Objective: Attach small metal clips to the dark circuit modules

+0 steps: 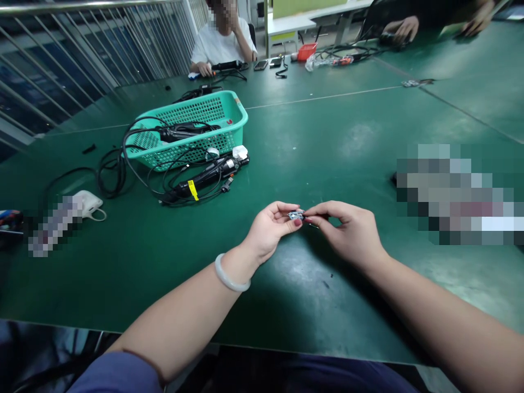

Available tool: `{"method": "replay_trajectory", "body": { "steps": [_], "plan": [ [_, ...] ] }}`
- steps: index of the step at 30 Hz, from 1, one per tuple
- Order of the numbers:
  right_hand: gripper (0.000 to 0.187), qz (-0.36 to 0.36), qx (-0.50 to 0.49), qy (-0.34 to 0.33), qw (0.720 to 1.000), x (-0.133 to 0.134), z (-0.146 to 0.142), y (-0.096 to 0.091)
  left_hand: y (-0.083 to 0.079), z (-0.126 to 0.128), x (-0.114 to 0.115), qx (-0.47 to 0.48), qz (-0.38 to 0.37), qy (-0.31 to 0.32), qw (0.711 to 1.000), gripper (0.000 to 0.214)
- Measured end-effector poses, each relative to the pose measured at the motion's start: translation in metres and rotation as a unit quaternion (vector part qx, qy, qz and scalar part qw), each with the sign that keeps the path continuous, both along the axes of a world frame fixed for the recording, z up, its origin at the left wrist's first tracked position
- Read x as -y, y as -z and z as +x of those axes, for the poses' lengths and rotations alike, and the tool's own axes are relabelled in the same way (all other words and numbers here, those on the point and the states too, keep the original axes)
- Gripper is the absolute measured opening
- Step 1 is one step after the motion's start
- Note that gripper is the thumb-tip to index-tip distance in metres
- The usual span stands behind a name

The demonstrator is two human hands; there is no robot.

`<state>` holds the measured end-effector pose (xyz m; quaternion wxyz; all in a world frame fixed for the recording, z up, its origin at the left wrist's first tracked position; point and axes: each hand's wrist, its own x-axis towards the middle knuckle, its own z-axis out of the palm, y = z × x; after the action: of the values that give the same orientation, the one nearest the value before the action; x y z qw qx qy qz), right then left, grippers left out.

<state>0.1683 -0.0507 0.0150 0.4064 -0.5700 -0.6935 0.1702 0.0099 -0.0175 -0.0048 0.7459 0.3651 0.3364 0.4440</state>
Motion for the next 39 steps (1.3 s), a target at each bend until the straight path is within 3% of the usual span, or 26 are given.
{"method": "replay_trajectory", "body": {
  "steps": [7, 12, 20, 27, 30, 33, 36, 39],
  "plan": [
    [0.013, -0.005, 0.011, -0.011, 1.000, 0.000, 0.000, 0.000, 0.001, 0.000, -0.001, -0.010, 0.000, -0.007, 1.000, 0.034],
    [0.014, -0.036, 0.023, 0.019, 0.999, -0.008, 0.012, 0.000, -0.001, 0.000, -0.001, -0.015, -0.018, -0.022, 0.999, 0.035],
    [0.009, -0.133, 0.203, -0.050, 0.969, -0.020, 0.027, 0.014, -0.002, 0.000, -0.003, -0.012, -0.036, -0.028, 0.999, 0.033],
    [0.018, -0.066, 0.289, -0.050, 0.954, -0.019, 0.020, 0.011, -0.003, -0.001, -0.004, -0.021, -0.041, -0.017, 0.999, 0.033],
    [0.023, -0.025, 0.384, -0.054, 0.922, -0.019, 0.020, 0.008, -0.004, -0.001, -0.004, -0.018, -0.043, -0.014, 0.999, 0.032],
    [0.024, -0.015, 0.437, -0.106, 0.893, -0.018, 0.018, 0.005, -0.004, 0.000, -0.004, -0.020, -0.050, -0.023, 0.998, 0.033],
    [0.023, -0.018, 0.414, -0.147, 0.898, -0.016, 0.020, 0.004, -0.004, 0.000, -0.004, -0.018, -0.050, -0.021, 0.998, 0.034],
    [0.026, -0.031, 0.365, -0.142, 0.920, -0.016, 0.026, 0.006, -0.004, -0.001, -0.004, -0.010, -0.045, -0.016, 0.999, 0.034]
  ]
}}
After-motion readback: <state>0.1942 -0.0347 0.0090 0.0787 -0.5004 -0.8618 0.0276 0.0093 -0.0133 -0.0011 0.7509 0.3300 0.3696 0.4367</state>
